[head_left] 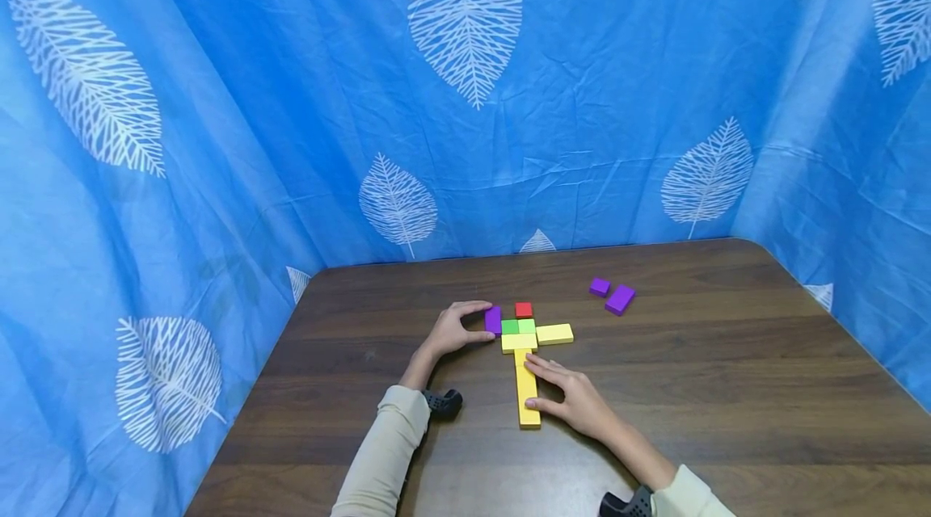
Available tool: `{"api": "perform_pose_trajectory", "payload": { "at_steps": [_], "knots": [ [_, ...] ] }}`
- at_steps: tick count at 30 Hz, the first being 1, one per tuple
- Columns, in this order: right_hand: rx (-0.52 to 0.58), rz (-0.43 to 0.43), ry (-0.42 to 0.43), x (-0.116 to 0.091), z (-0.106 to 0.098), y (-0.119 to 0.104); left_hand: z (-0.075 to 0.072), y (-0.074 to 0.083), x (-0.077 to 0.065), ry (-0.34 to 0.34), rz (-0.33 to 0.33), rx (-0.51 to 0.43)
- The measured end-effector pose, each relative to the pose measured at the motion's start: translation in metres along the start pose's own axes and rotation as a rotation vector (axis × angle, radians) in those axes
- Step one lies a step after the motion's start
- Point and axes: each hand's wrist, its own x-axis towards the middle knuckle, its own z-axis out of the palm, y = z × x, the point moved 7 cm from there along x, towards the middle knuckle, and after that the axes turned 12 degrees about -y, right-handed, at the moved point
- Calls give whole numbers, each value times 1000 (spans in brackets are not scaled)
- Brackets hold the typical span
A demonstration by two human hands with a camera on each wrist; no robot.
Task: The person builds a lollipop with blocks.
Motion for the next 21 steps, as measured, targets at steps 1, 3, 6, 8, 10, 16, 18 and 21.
{"api": "perform_pose_trajectory", "payload": {
  "at_steps": [1,3,6,8,10,16,18,21],
  "knots": [
    [-1,1,0,0,0,0,0,0,0,3,1,-2],
    [-3,2,2,0,0,-1,0,0,-1,10,8,-4],
    [-9,5,3,0,-1,-1,-1,0,-1,28,13,-2],
    [-11,7,1,0,-1,0,-1,0,-2,38,16,6],
    [-11,10,-1,0,0,0,-1,0,-2,47,17,14],
    [-12,6,-1,0,0,0,-1,1,-3,56,15,20],
    [-12,6,0,0,0,0,-1,1,-3,55,19,19],
    [-16,5,-1,1,1,1,-1,0,-3,54,20,17]
  ]
}}
